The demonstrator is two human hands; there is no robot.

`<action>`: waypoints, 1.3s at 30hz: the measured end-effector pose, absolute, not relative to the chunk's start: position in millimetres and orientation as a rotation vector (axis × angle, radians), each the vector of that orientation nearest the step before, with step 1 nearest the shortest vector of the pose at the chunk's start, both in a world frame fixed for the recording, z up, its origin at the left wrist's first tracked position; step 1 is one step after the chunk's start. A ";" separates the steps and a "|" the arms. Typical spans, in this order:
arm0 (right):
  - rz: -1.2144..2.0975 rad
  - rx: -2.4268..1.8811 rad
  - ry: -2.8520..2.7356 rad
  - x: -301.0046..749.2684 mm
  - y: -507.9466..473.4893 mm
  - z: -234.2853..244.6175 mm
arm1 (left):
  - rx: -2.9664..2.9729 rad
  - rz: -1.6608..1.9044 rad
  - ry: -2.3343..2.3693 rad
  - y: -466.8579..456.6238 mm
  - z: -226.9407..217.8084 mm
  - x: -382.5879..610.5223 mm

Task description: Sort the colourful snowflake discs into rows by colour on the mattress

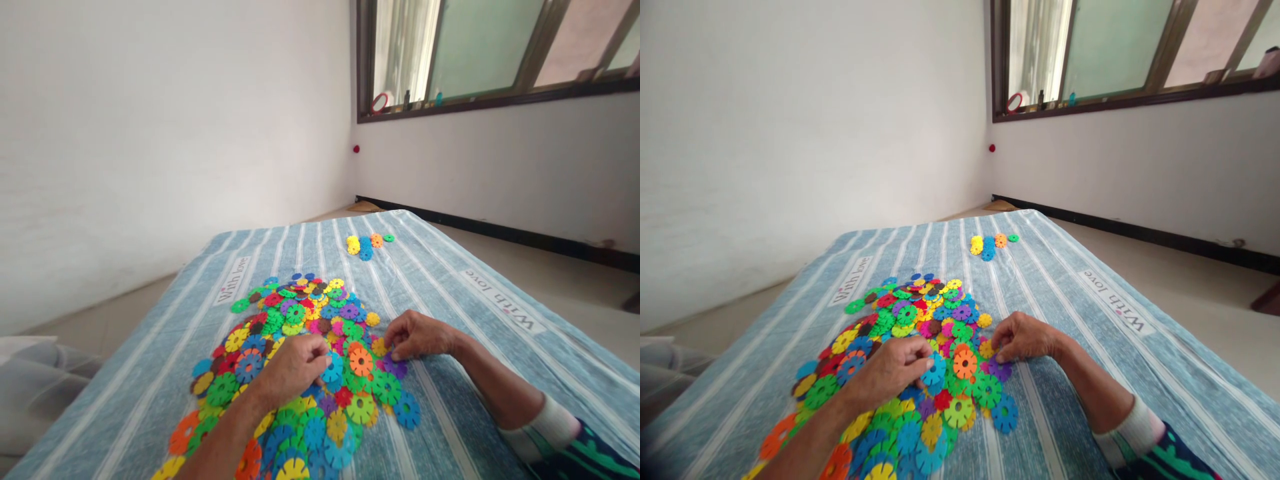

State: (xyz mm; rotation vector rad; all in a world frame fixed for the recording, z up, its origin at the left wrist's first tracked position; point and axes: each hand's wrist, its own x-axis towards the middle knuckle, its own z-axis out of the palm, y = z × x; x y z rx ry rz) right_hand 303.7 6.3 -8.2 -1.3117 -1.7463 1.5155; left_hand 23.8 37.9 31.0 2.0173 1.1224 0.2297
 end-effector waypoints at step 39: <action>1.495 -1.333 -1.556 295.2 -2.3 -5.1 | 1.983 0.386 1.194 43.6 31.8 14.9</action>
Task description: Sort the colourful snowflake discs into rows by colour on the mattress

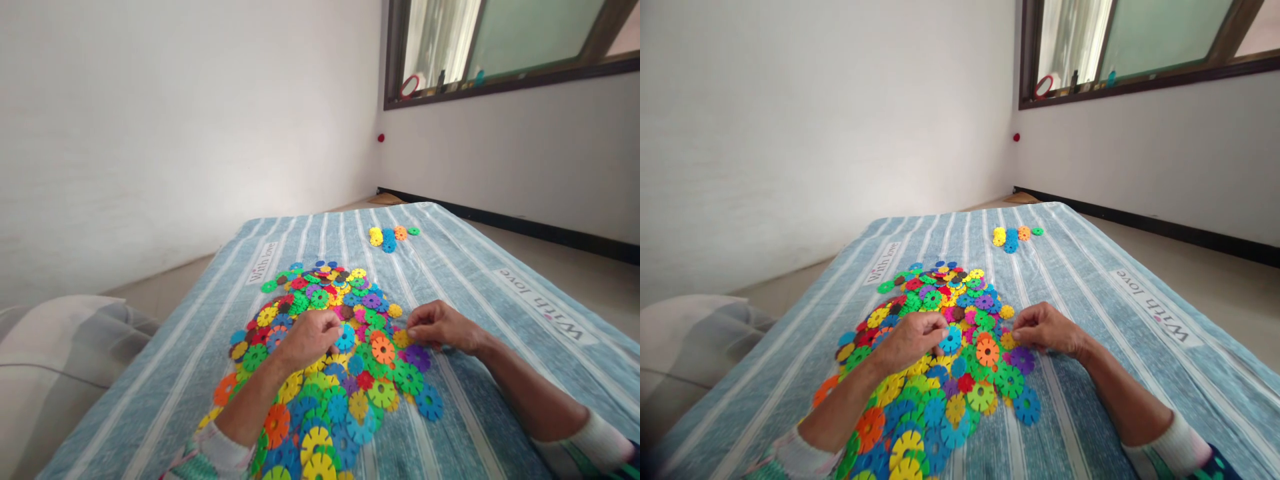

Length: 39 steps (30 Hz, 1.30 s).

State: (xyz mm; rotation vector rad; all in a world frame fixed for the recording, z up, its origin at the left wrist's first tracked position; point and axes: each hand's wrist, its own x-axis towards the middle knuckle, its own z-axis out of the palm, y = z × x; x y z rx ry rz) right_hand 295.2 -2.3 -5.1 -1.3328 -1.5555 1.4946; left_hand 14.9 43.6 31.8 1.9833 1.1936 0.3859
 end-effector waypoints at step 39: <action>1.442 -1.244 -1.107 237.6 -14.2 -9.0 | 2.503 0.234 1.243 44.2 28.9 17.4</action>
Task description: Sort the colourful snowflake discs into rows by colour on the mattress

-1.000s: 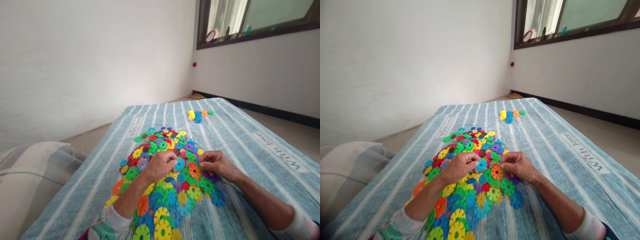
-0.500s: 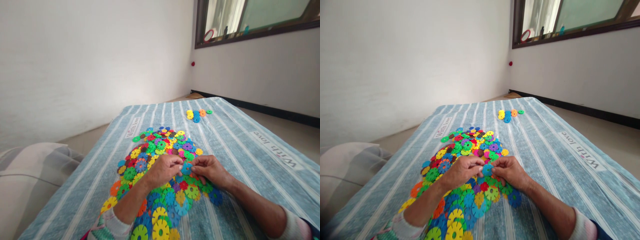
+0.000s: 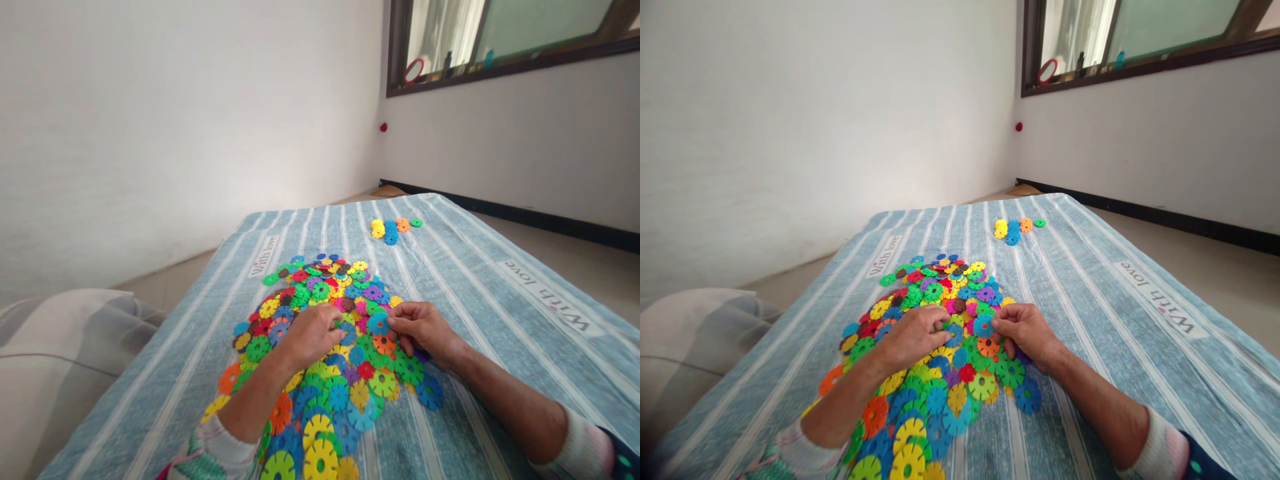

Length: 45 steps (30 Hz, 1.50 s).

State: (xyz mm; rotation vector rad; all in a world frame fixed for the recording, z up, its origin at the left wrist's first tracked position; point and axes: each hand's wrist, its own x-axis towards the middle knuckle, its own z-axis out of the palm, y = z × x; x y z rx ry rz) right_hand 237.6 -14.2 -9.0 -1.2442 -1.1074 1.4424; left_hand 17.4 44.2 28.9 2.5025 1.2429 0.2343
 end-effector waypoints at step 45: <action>1.468 -1.160 -1.296 234.4 -20.6 -1.0 | 1.608 0.481 0.991 22.7 38.5 36.1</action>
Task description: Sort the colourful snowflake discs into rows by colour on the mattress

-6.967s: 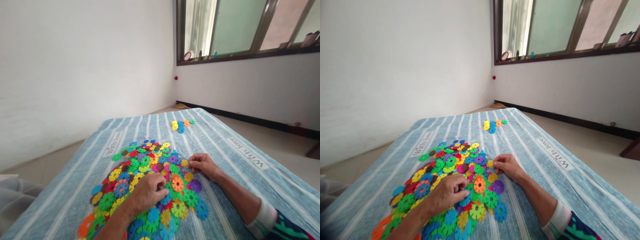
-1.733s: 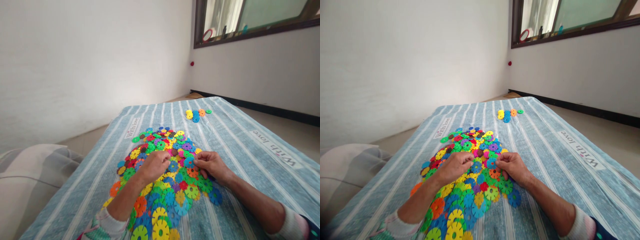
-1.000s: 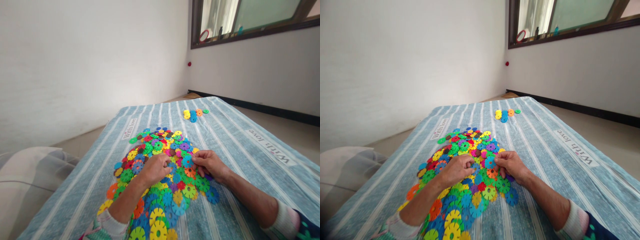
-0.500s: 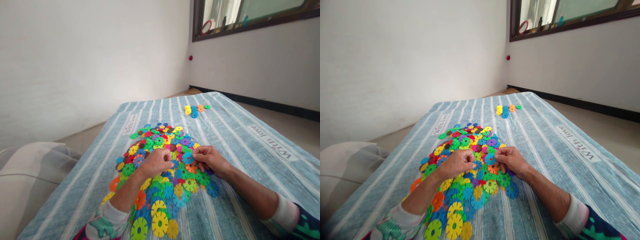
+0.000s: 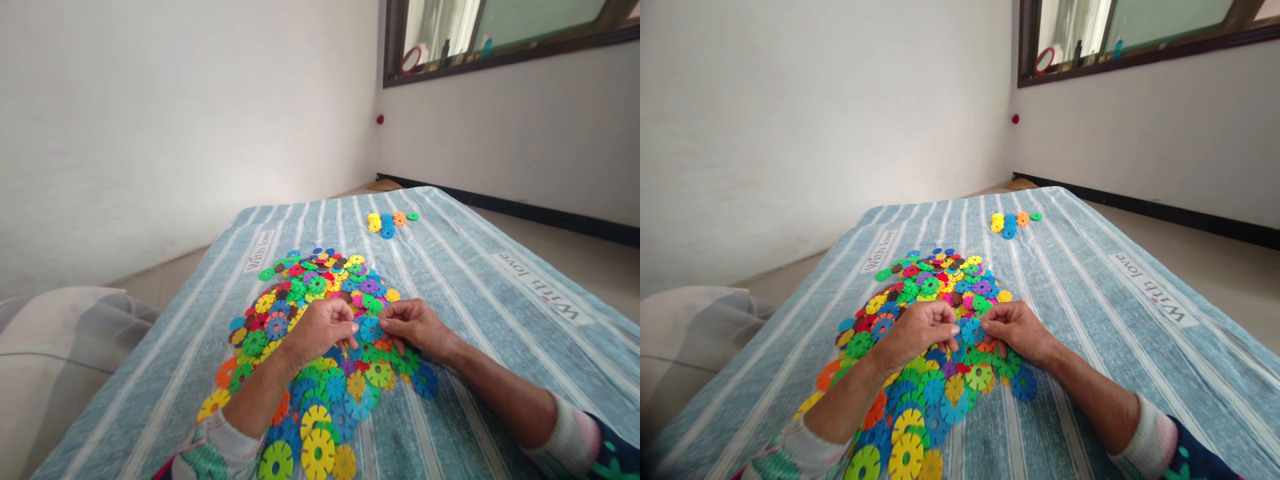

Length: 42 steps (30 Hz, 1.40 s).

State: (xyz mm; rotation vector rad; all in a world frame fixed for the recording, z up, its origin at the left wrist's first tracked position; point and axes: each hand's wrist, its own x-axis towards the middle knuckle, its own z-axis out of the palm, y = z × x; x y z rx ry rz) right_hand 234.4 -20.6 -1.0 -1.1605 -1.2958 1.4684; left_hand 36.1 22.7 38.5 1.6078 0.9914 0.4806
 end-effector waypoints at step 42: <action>1.450 -1.148 -1.256 238.6 -18.7 -8.8 | 2.377 -0.300 0.921 25.2 67.2 13.4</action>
